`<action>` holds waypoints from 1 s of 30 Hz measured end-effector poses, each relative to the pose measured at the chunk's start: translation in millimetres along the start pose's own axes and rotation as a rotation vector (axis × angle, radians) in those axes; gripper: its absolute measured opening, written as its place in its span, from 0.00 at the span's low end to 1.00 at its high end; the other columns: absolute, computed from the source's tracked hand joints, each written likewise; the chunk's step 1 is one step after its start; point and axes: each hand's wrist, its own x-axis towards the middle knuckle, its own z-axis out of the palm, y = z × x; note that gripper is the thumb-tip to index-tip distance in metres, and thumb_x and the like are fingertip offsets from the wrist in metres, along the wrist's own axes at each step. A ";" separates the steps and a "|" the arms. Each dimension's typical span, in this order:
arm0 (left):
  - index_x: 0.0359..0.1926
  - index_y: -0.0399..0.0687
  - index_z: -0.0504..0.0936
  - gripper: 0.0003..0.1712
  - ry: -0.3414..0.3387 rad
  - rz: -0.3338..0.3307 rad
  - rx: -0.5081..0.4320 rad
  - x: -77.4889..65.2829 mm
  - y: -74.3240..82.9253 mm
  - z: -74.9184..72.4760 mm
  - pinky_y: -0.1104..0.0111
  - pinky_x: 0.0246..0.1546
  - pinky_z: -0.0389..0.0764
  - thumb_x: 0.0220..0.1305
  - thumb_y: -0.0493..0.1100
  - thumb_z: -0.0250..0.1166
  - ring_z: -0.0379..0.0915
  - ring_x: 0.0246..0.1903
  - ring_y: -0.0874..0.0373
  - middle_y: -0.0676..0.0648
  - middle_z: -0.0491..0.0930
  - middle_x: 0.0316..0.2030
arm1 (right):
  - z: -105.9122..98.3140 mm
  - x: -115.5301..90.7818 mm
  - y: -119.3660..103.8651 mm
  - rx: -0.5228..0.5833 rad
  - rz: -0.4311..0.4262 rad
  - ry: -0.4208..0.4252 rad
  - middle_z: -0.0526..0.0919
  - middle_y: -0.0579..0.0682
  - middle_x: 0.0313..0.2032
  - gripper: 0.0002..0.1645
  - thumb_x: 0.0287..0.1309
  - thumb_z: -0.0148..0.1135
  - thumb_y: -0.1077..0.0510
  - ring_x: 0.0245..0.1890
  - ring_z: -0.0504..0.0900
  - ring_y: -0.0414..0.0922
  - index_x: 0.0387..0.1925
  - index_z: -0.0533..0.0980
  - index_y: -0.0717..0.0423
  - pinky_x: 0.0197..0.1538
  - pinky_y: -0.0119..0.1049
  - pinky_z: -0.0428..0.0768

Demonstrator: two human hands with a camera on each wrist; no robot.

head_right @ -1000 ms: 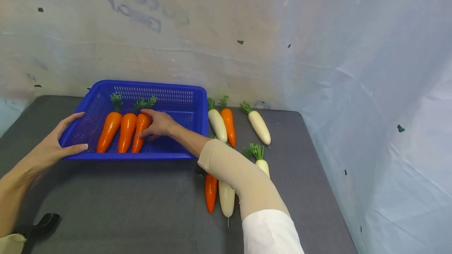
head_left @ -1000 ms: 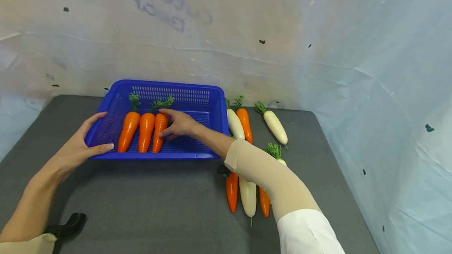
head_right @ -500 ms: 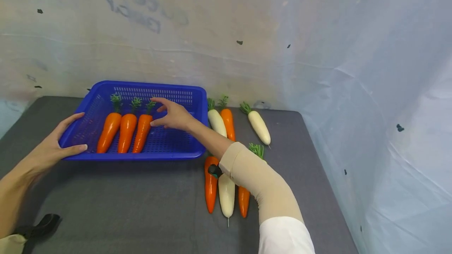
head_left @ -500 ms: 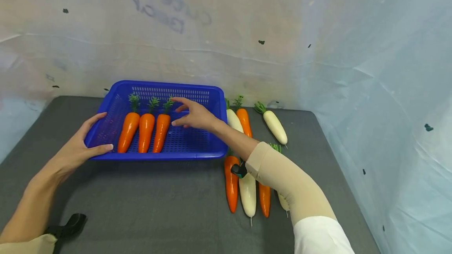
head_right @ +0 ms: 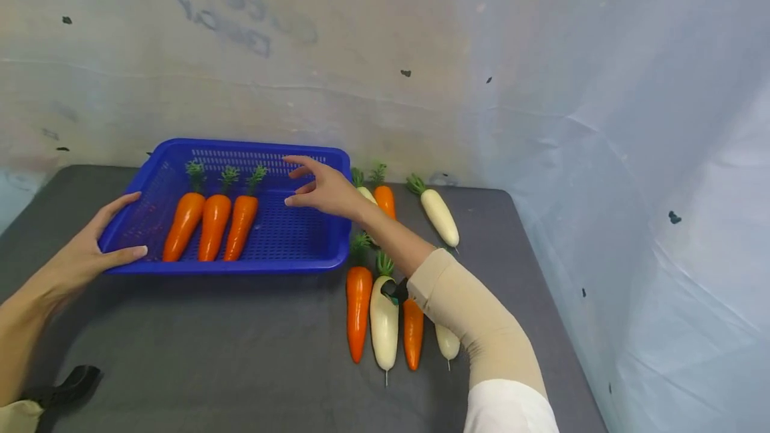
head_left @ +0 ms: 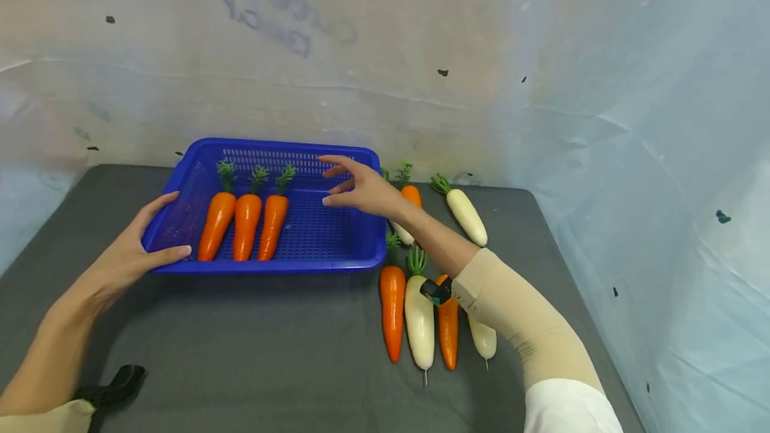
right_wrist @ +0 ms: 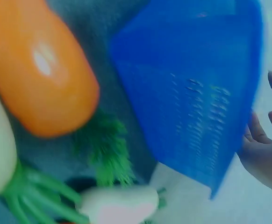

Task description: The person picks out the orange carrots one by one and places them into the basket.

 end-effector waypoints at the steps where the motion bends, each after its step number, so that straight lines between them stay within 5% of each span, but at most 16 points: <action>1: 0.77 0.80 0.32 0.53 0.000 0.000 -0.002 0.1 0.0 0.3 0.24 0.56 0.52 0.71 0.44 0.61 0.45 0.64 0.22 0.31 0.25 0.76 | -4.9 -3.3 -0.6 0.002 -0.003 0.006 0.72 0.53 0.63 0.44 0.61 0.69 0.58 0.53 0.81 0.49 0.75 0.60 0.46 0.54 0.40 0.81; 16: 0.77 0.79 0.32 0.52 0.014 0.010 0.001 2.3 0.7 -1.1 0.24 0.56 0.53 0.72 0.44 0.60 0.46 0.63 0.22 0.30 0.27 0.76 | -73.8 -50.6 17.5 0.036 0.040 0.137 0.70 0.57 0.65 0.42 0.63 0.67 0.62 0.60 0.75 0.58 0.74 0.60 0.45 0.56 0.48 0.79; 25: 0.77 0.80 0.32 0.52 0.019 0.000 -0.014 0.6 0.5 0.4 0.23 0.55 0.51 0.72 0.45 0.60 0.43 0.63 0.20 0.31 0.24 0.75 | -94.6 -66.0 43.1 0.073 0.081 0.157 0.67 0.61 0.67 0.42 0.64 0.64 0.66 0.61 0.72 0.64 0.75 0.59 0.51 0.59 0.54 0.76; 30: 0.77 0.80 0.32 0.52 0.020 -0.003 -0.016 1.6 0.0 2.6 0.23 0.56 0.49 0.71 0.46 0.61 0.41 0.64 0.19 0.31 0.23 0.75 | -99.3 -74.7 61.1 0.038 0.119 0.184 0.68 0.58 0.66 0.41 0.64 0.64 0.64 0.60 0.74 0.60 0.74 0.60 0.48 0.59 0.51 0.77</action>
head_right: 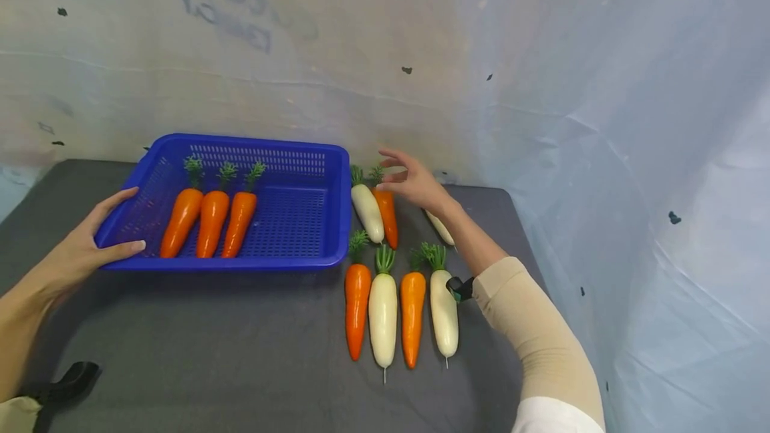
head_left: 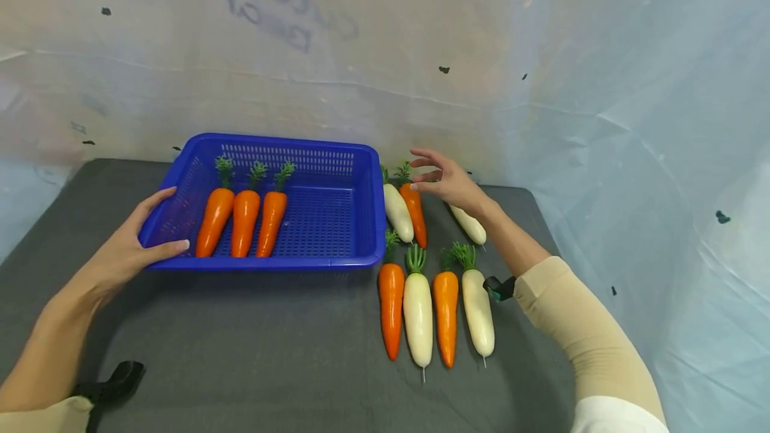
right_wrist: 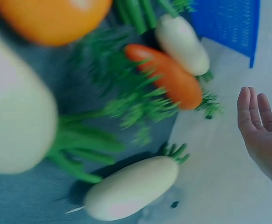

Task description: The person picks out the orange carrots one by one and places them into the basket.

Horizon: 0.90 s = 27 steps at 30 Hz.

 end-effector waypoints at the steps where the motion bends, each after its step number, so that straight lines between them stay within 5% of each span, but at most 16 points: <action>1: 0.77 0.80 0.32 0.52 0.000 0.002 -0.003 0.3 0.0 -0.1 0.23 0.56 0.49 0.72 0.46 0.61 0.41 0.64 0.20 0.31 0.23 0.76 | -0.7 -1.1 3.0 -0.007 0.002 0.006 0.68 0.57 0.66 0.41 0.64 0.65 0.64 0.60 0.75 0.59 0.74 0.60 0.47 0.59 0.50 0.77; 17: 0.77 0.78 0.33 0.53 0.001 0.020 0.005 -0.7 0.7 1.9 0.23 0.56 0.49 0.71 0.45 0.62 0.42 0.64 0.19 0.32 0.24 0.76 | 7.1 -11.7 48.6 -0.074 0.134 -0.048 0.59 0.61 0.73 0.43 0.64 0.63 0.66 0.68 0.65 0.65 0.76 0.56 0.53 0.64 0.59 0.71; 27: 0.77 0.79 0.33 0.53 0.015 0.017 0.011 -2.4 0.7 2.0 0.22 0.56 0.49 0.71 0.45 0.62 0.42 0.64 0.18 0.32 0.23 0.76 | 13.5 -1.9 68.8 -0.104 0.159 -0.058 0.58 0.62 0.71 0.45 0.64 0.64 0.65 0.65 0.69 0.64 0.77 0.55 0.51 0.60 0.57 0.75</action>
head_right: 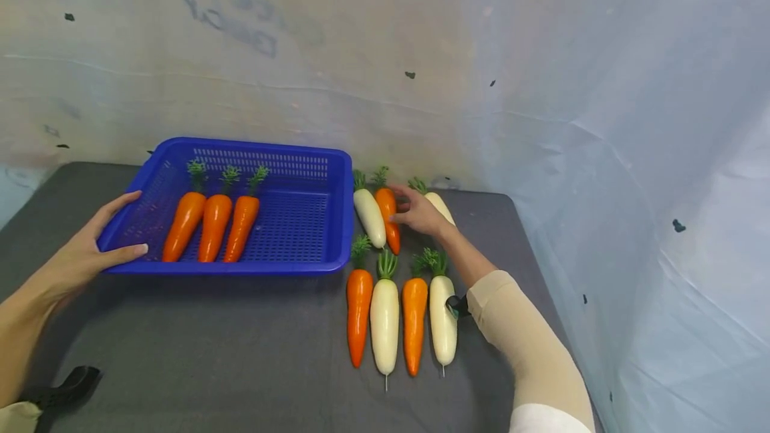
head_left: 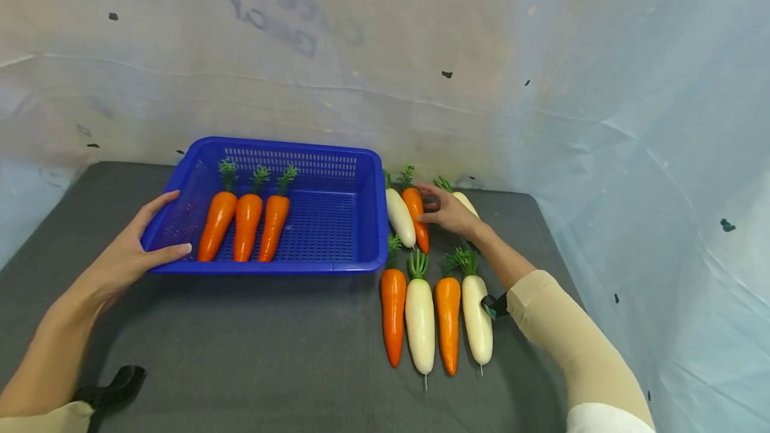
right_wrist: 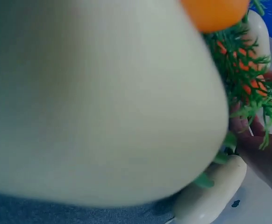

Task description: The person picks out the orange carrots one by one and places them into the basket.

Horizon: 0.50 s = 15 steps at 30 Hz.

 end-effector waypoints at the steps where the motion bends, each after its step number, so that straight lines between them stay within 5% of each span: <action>1: 0.77 0.79 0.33 0.53 0.000 0.001 -0.002 -0.1 -0.4 -0.1 0.22 0.56 0.49 0.71 0.45 0.62 0.42 0.64 0.18 0.32 0.23 0.76 | 0.7 1.0 0.7 -0.001 0.001 -0.010 0.59 0.62 0.71 0.45 0.63 0.64 0.65 0.64 0.70 0.63 0.77 0.54 0.51 0.59 0.56 0.76; 10: 0.77 0.79 0.33 0.53 0.002 0.002 -0.010 -0.9 -1.2 0.4 0.22 0.55 0.49 0.71 0.45 0.61 0.41 0.64 0.18 0.32 0.23 0.76 | 5.4 10.8 -1.5 -0.017 0.056 -0.112 0.60 0.60 0.68 0.51 0.61 0.65 0.67 0.56 0.78 0.60 0.78 0.51 0.45 0.47 0.46 0.85; 15: 0.77 0.79 0.33 0.53 0.002 0.003 -0.006 -0.3 0.9 0.7 0.22 0.55 0.49 0.71 0.45 0.62 0.41 0.64 0.18 0.32 0.23 0.76 | 4.5 14.5 -5.0 -0.021 0.098 -0.137 0.59 0.61 0.68 0.53 0.58 0.65 0.69 0.56 0.76 0.59 0.78 0.50 0.45 0.46 0.49 0.85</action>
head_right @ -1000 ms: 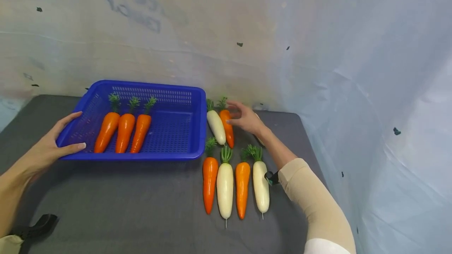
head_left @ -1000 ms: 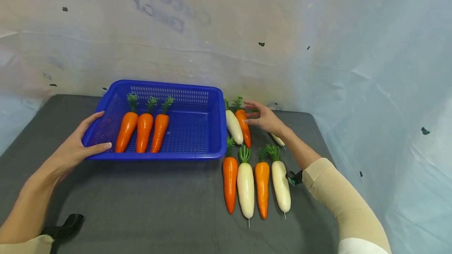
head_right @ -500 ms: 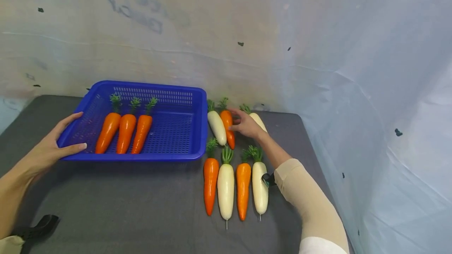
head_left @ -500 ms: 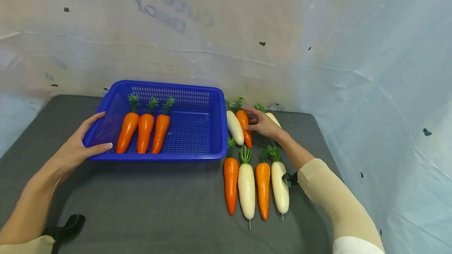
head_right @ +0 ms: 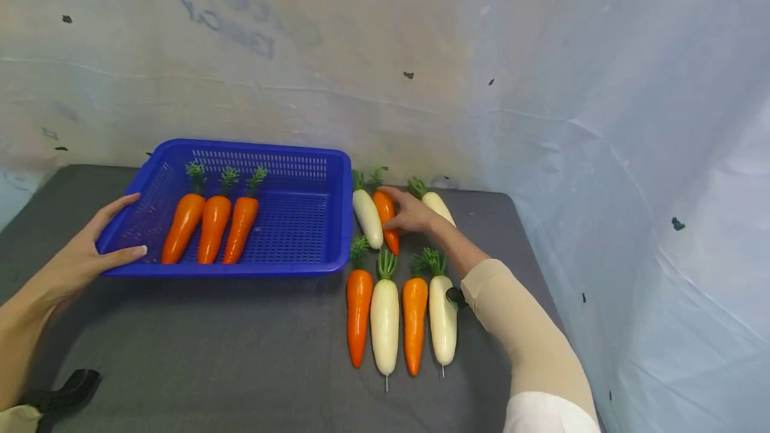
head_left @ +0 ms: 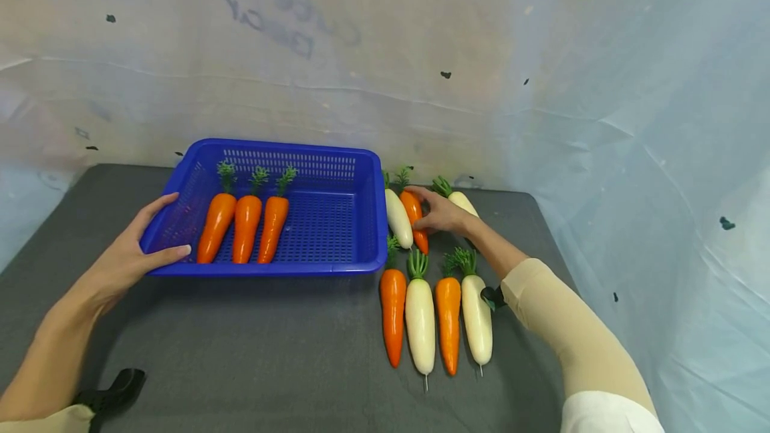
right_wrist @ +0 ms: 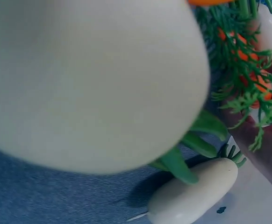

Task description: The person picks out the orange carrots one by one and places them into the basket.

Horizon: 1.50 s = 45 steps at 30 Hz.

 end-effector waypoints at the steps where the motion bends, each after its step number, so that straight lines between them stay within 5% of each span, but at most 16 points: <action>1: 0.77 0.79 0.33 0.53 0.000 0.000 0.002 -0.1 0.1 0.1 0.22 0.55 0.49 0.71 0.45 0.62 0.41 0.64 0.18 0.32 0.23 0.76 | -0.1 0.2 -0.9 -0.005 0.009 -0.003 0.60 0.61 0.67 0.54 0.57 0.66 0.69 0.57 0.76 0.59 0.78 0.50 0.45 0.47 0.50 0.85; 10: 0.77 0.78 0.33 0.52 0.001 0.006 0.007 -0.7 -2.5 1.8 0.22 0.54 0.50 0.71 0.45 0.62 0.42 0.64 0.18 0.32 0.24 0.76 | -1.2 -2.7 0.9 0.037 0.074 -0.035 0.70 0.64 0.58 0.55 0.56 0.67 0.67 0.52 0.79 0.57 0.77 0.48 0.41 0.44 0.48 0.86; 21: 0.77 0.77 0.33 0.51 -0.013 0.000 -0.009 -1.1 -3.8 1.7 0.22 0.55 0.51 0.72 0.45 0.60 0.43 0.64 0.21 0.31 0.24 0.76 | -9.7 -15.8 5.3 0.231 0.028 -0.026 0.73 0.66 0.57 0.54 0.62 0.64 0.67 0.48 0.83 0.58 0.78 0.46 0.39 0.50 0.57 0.82; 28: 0.77 0.77 0.32 0.51 -0.011 -0.007 -0.007 -0.1 -3.0 0.4 0.22 0.55 0.50 0.72 0.46 0.60 0.41 0.65 0.21 0.31 0.25 0.76 | -15.7 -22.7 -9.4 0.286 -0.001 0.044 0.69 0.64 0.60 0.54 0.62 0.65 0.67 0.52 0.80 0.59 0.78 0.46 0.36 0.53 0.59 0.80; 45: 0.77 0.78 0.32 0.53 -0.017 0.008 -0.015 0.5 -0.8 -3.1 0.23 0.56 0.50 0.71 0.44 0.61 0.42 0.64 0.20 0.34 0.23 0.76 | -11.3 -32.1 -60.7 0.296 -0.149 0.070 0.65 0.63 0.62 0.53 0.62 0.65 0.66 0.51 0.80 0.59 0.77 0.47 0.35 0.50 0.54 0.83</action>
